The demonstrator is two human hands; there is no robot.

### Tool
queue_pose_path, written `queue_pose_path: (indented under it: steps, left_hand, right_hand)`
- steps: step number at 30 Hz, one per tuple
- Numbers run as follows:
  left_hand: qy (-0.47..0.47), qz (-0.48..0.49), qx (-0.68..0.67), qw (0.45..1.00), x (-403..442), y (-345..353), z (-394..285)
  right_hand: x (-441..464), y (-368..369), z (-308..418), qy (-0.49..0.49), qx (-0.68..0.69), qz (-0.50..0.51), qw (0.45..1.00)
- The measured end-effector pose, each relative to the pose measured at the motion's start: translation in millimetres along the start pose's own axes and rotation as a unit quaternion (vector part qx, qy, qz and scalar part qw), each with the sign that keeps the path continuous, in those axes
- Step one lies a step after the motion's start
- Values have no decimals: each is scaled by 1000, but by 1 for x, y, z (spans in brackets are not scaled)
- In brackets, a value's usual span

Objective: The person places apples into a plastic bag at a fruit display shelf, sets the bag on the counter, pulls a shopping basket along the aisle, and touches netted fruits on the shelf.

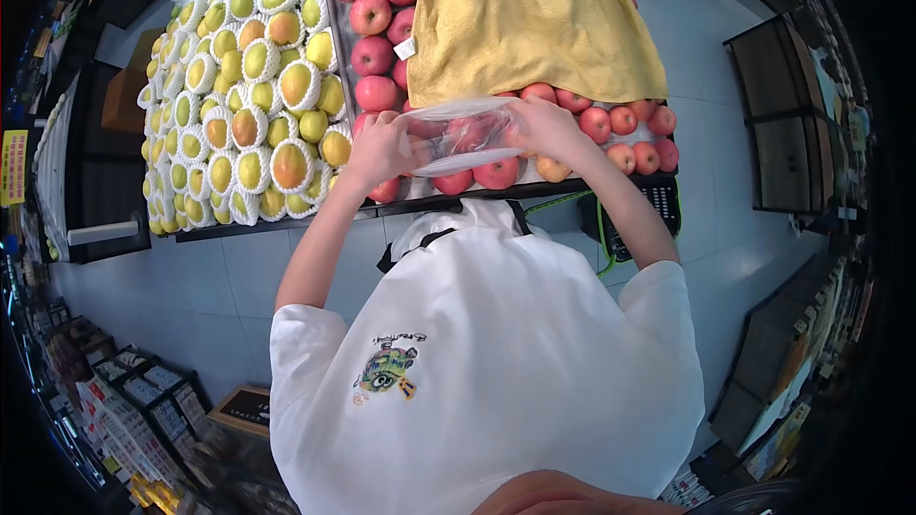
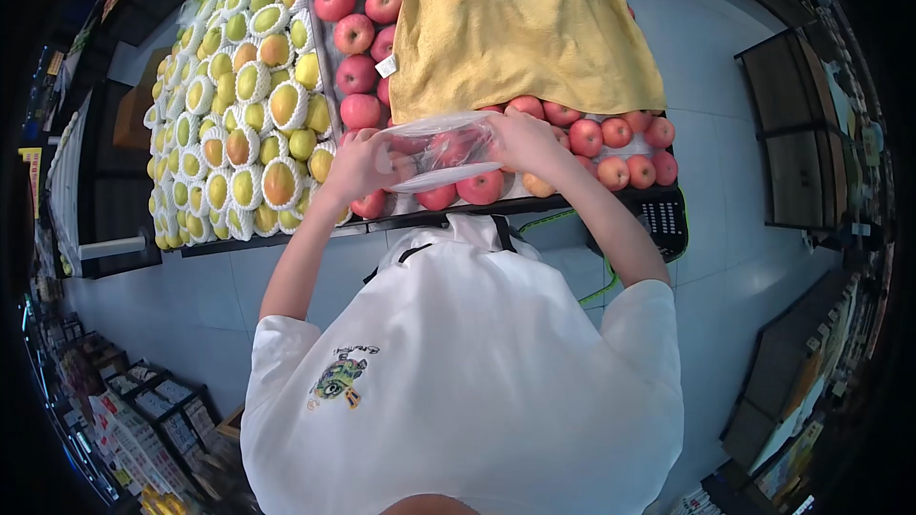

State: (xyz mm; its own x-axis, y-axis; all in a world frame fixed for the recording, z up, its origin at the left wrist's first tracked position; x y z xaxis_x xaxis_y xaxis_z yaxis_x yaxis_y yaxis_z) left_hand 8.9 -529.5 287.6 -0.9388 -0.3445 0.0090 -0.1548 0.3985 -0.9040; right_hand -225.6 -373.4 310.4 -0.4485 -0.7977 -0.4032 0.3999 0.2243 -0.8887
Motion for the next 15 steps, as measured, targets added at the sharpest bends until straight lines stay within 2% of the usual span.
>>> queue_pose_path:
  steps: [2,6,9,11,12,14,15]
  left_hand:
    - [13,-14,20,1000,0,3,-3]
    - [37,-36,52,997,-1,8,-4]
    - [40,-41,59,997,-2,5,-6]
    - [49,-47,64,996,-2,3,-6]
    - [49,-46,63,996,-1,3,-4]
    - [73,-42,84,993,-1,3,-3]
    - [74,-42,84,993,-2,2,-3]
  right_hand:
    - [7,11,-4,8,-8,-32,999]
    - [8,7,-1,2,44,-29,999]
    - [3,0,0,15,88,12,996]
    - [6,7,-6,36,197,95,975]
    - [5,7,-6,37,198,96,975]
    - [4,3,-1,15,84,52,995]
    - [3,5,2,16,84,52,995]
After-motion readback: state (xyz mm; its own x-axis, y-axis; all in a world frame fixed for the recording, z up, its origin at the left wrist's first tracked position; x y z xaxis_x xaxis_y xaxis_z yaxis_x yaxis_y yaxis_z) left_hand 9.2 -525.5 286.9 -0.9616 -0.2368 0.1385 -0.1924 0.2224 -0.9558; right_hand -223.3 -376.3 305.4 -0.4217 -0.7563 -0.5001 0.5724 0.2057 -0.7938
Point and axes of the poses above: each hand's wrist, its own x-axis towards the middle knuckle, its own y-axis out of the palm, z = x × y, the point moved 5 cm from there along x, towards the middle knuckle, and after that the axes turned 14 degrees about y, right-handed, at the moved point
